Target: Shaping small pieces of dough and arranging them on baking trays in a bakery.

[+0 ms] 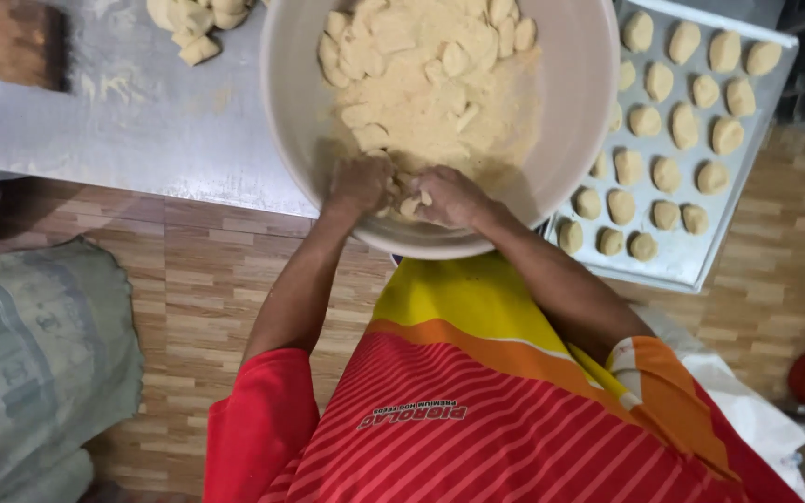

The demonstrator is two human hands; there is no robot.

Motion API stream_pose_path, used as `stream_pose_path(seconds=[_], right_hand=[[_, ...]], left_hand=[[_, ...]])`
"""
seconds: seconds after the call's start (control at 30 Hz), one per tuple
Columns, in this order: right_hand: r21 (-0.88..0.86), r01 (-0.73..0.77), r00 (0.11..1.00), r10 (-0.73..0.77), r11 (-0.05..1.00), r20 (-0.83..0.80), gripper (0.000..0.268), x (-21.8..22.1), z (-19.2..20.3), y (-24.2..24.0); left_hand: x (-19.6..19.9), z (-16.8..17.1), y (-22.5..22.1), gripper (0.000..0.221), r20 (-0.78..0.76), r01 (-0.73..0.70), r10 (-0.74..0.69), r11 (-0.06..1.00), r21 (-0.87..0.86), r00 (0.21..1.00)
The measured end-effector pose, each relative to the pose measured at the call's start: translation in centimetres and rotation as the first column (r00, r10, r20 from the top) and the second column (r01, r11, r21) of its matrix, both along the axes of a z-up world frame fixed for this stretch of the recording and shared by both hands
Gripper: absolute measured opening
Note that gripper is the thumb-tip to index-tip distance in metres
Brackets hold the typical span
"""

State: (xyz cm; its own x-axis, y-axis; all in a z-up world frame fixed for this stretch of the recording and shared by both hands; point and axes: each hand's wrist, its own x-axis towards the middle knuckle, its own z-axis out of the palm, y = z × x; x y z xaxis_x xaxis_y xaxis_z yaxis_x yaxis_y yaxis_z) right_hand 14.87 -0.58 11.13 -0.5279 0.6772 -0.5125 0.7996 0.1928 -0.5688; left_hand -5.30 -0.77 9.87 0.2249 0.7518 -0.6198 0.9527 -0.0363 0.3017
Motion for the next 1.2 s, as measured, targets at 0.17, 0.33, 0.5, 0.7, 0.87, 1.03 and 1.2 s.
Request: stream_pose_path(seconds=[0.17, 0.33, 0.5, 0.7, 0.87, 1.03, 1.2], right_hand=[[-0.129, 0.204, 0.807, -0.241, 0.971, -0.539, 0.032, 4.9, 0.0, 0.1], [-0.706, 0.25, 0.208, -0.749, 0.663, -0.63, 0.018, 6.3, 5.4, 1.4], [-0.741, 0.214, 0.066, -0.767, 0.636, -0.639, 0.04, 9.9, 6.5, 2.4], [-0.844, 0.186, -0.042, -0.855, 0.502, -0.518, 0.04, 12.7, 8.0, 2.5], [-0.773, 0.184, 0.088, -0.793, 0.607, -0.602, 0.024, 13.2, 12.0, 4.4], [-0.704, 0.116, 0.117, -0.714, 0.7, -0.69, 0.016, 13.7, 16.6, 4.4], [-0.584, 0.171, 0.137, -0.606, 0.794, -0.784, 0.016, 16.3, 15.1, 2.9]], left_hand=[[-1.1, 7.7, 0.8, 0.04, 0.409, -0.412, 0.361, 0.91, 0.042, 0.838], [2.3, 2.9, -0.4, 0.026, 0.74, -0.768, 0.605, 0.61, -0.194, 0.293], [7.8, 7.7, -1.5, 0.015, 0.903, -0.788, 0.419, 0.524, -0.324, -0.093], [14.2, 8.4, -2.8, 0.014, 0.884, -0.79, 0.46, 0.509, -0.341, -0.085], [16.5, 5.1, -2.4, 0.017, 0.813, -0.812, 0.503, 0.319, -0.488, -0.291], [17.7, 5.9, -3.6, 0.018, 0.76, -0.824, 0.56, 0.221, -0.522, -0.331], [18.0, 1.5, -5.4, 0.022, 0.774, -0.844, 0.527, 0.181, -0.505, -0.35]])
